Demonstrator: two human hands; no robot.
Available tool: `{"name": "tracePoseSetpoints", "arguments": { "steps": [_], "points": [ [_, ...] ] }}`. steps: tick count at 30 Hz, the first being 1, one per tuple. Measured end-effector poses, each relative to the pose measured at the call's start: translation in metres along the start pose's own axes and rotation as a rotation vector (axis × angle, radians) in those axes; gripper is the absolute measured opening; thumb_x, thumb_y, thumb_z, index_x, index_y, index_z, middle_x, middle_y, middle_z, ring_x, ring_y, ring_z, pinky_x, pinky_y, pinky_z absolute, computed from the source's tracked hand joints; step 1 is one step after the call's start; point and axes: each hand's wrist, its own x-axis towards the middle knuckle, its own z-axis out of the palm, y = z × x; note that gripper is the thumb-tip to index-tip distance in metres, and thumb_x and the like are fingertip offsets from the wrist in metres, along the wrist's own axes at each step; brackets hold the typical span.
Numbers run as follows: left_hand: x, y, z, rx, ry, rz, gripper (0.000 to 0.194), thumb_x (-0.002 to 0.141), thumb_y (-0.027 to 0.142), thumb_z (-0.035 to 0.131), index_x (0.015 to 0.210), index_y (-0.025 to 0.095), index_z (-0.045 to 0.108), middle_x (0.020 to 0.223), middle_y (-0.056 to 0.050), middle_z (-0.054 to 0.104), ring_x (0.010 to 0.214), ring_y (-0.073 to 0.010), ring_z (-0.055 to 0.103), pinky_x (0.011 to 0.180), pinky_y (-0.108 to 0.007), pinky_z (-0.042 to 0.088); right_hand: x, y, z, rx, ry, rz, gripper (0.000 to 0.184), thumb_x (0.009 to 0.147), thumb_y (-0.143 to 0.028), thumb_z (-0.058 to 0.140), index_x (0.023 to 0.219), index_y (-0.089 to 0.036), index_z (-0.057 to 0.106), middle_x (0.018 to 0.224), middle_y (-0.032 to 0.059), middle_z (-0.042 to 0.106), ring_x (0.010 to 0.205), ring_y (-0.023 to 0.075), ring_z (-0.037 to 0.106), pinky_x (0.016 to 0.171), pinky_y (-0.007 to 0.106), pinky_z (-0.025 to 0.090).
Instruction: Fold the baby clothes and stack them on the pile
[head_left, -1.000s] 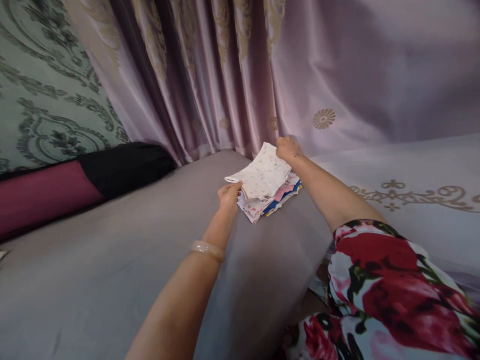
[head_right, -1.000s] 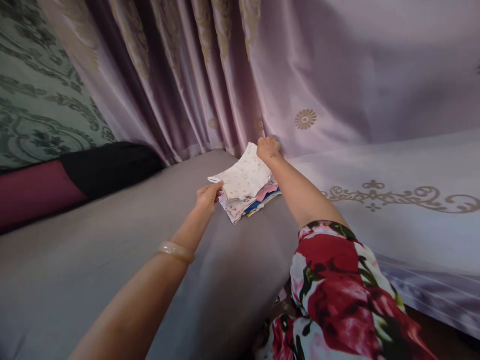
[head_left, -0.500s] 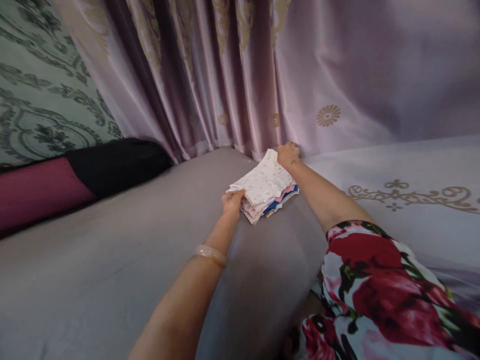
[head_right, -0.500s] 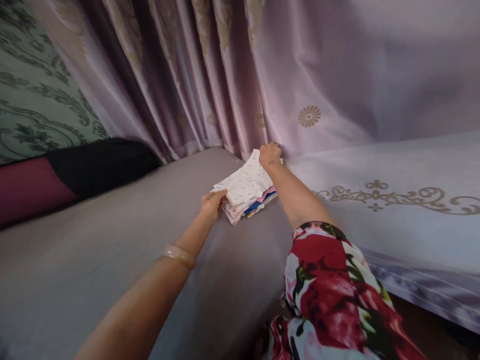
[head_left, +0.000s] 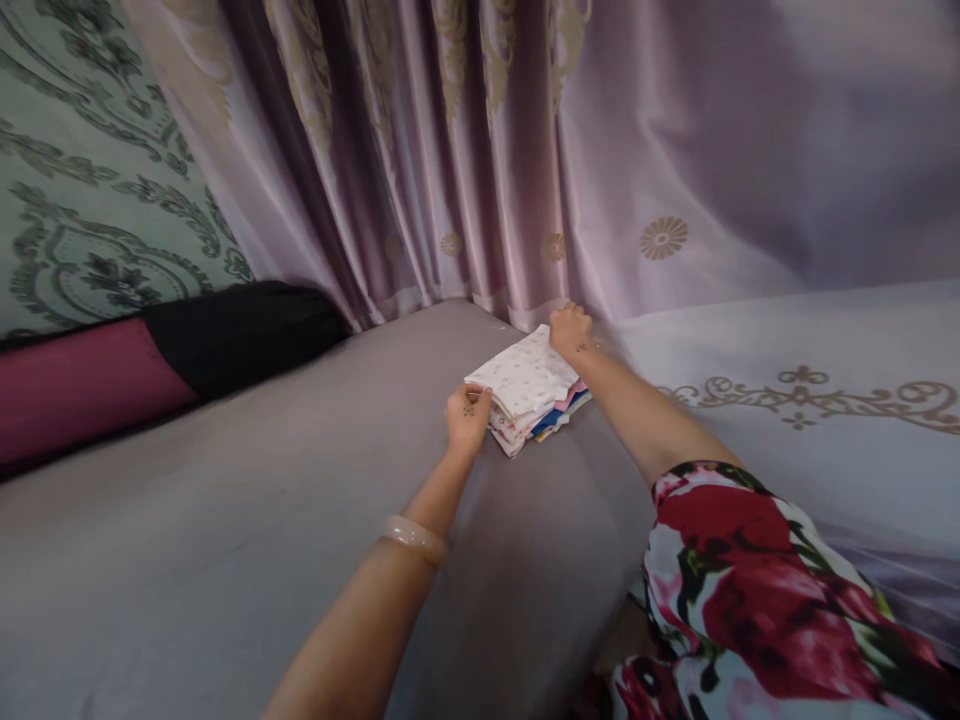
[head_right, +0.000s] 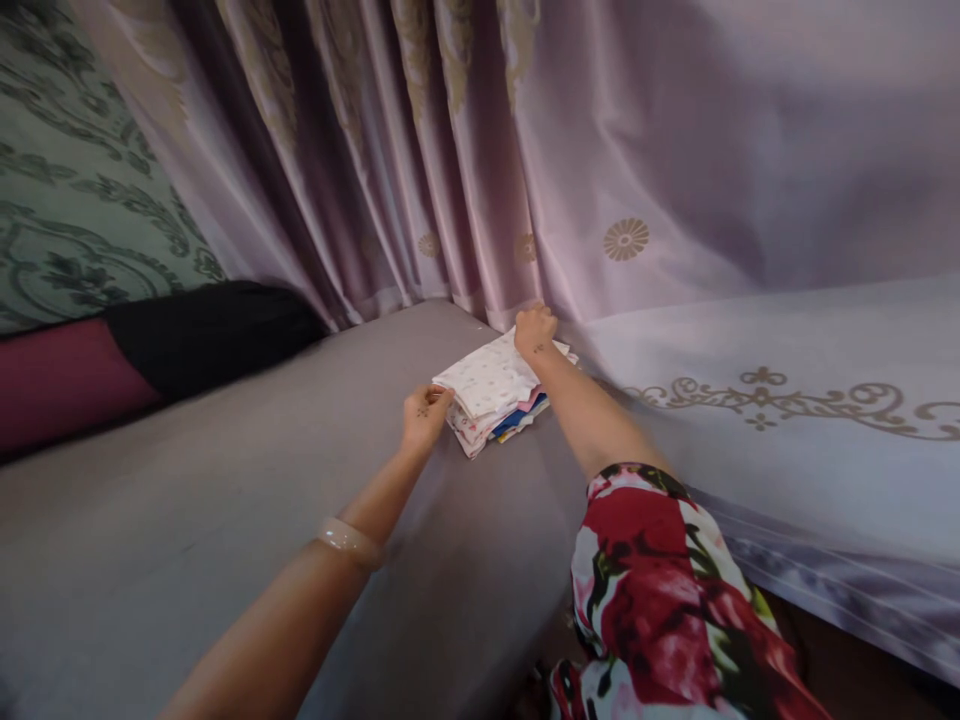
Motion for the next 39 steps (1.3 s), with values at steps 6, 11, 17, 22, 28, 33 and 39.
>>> {"name": "tracePoseSetpoints", "arguments": {
  "steps": [6, 11, 17, 22, 28, 33, 39],
  "points": [
    [-0.019, -0.003, -0.003, 0.583, -0.094, 0.699, 0.029, 0.094, 0.028, 0.047, 0.116, 0.02, 0.063, 0.125, -0.01, 0.062, 0.121, -0.0244, 0.052, 0.104, -0.042, 0.04, -0.006, -0.008, 0.021, 0.005, -0.049, -0.075, 0.037, 0.09, -0.013, 0.038, 0.115, -0.008, 0.066, 0.124, 0.0196, 0.059, 0.116, 0.0298, 0.051, 0.095, 0.04, 0.04],
    [-0.041, -0.007, 0.005, 0.919, -0.304, 0.82, 0.046, 0.099, 0.043, 0.035, 0.141, 0.027, 0.047, 0.153, -0.005, 0.039, 0.144, -0.0319, 0.026, 0.116, -0.055, 0.024, -0.013, 0.0, 0.04, 0.082, -0.152, -0.014, 0.051, 0.098, -0.042, 0.028, 0.131, -0.014, 0.055, 0.137, 0.0186, 0.051, 0.128, 0.0359, 0.041, 0.103, 0.056, 0.03],
    [-0.05, -0.013, 0.01, 1.079, -0.342, 0.86, 0.052, 0.098, 0.044, 0.035, 0.147, 0.028, 0.038, 0.157, -0.006, 0.031, 0.145, -0.0351, 0.022, 0.115, -0.059, 0.024, -0.024, 0.023, 0.054, 0.197, -0.216, 0.092, 0.06, 0.099, -0.05, 0.014, 0.14, -0.02, 0.044, 0.147, 0.0154, 0.042, 0.135, 0.035, 0.033, 0.106, 0.062, 0.023],
    [-0.05, -0.018, 0.013, 1.116, -0.319, 0.883, 0.055, 0.097, 0.043, 0.039, 0.15, 0.027, 0.033, 0.158, -0.007, 0.027, 0.146, -0.0363, 0.02, 0.114, -0.06, 0.026, -0.025, 0.026, 0.056, 0.193, -0.196, 0.082, 0.058, 0.099, -0.049, 0.014, 0.139, -0.02, 0.045, 0.144, 0.0146, 0.044, 0.133, 0.033, 0.036, 0.107, 0.06, 0.023],
    [-0.054, -0.012, 0.0, 1.113, -0.408, 0.853, 0.056, 0.098, 0.045, 0.036, 0.15, 0.026, 0.031, 0.159, -0.008, 0.027, 0.145, -0.0332, 0.022, 0.115, -0.058, 0.025, -0.026, 0.02, 0.043, 0.169, -0.249, 0.102, 0.056, 0.099, -0.045, 0.016, 0.139, -0.017, 0.045, 0.145, 0.0177, 0.042, 0.134, 0.0336, 0.034, 0.107, 0.061, 0.023],
    [-0.056, -0.011, -0.035, 1.097, -0.417, 0.757, 0.057, 0.099, 0.046, 0.031, 0.151, 0.026, 0.028, 0.159, -0.009, 0.026, 0.145, -0.0305, 0.023, 0.115, -0.056, 0.026, -0.044, -0.01, 0.029, 0.161, -0.213, -0.037, 0.057, 0.099, -0.043, 0.02, 0.145, -0.015, 0.038, 0.154, 0.0185, 0.03, 0.141, 0.0346, 0.023, 0.11, 0.061, 0.019],
    [-0.048, -0.031, -0.114, 1.181, -0.31, 0.566, 0.056, 0.098, 0.047, 0.029, 0.149, 0.024, 0.034, 0.157, -0.01, 0.031, 0.145, -0.0301, 0.025, 0.116, -0.054, 0.024, -0.072, -0.048, 0.018, 0.194, -0.285, -0.208, 0.061, 0.098, -0.051, 0.019, 0.147, -0.019, 0.038, 0.158, 0.0161, 0.022, 0.145, 0.0353, 0.015, 0.112, 0.063, 0.014]
  ]
}}
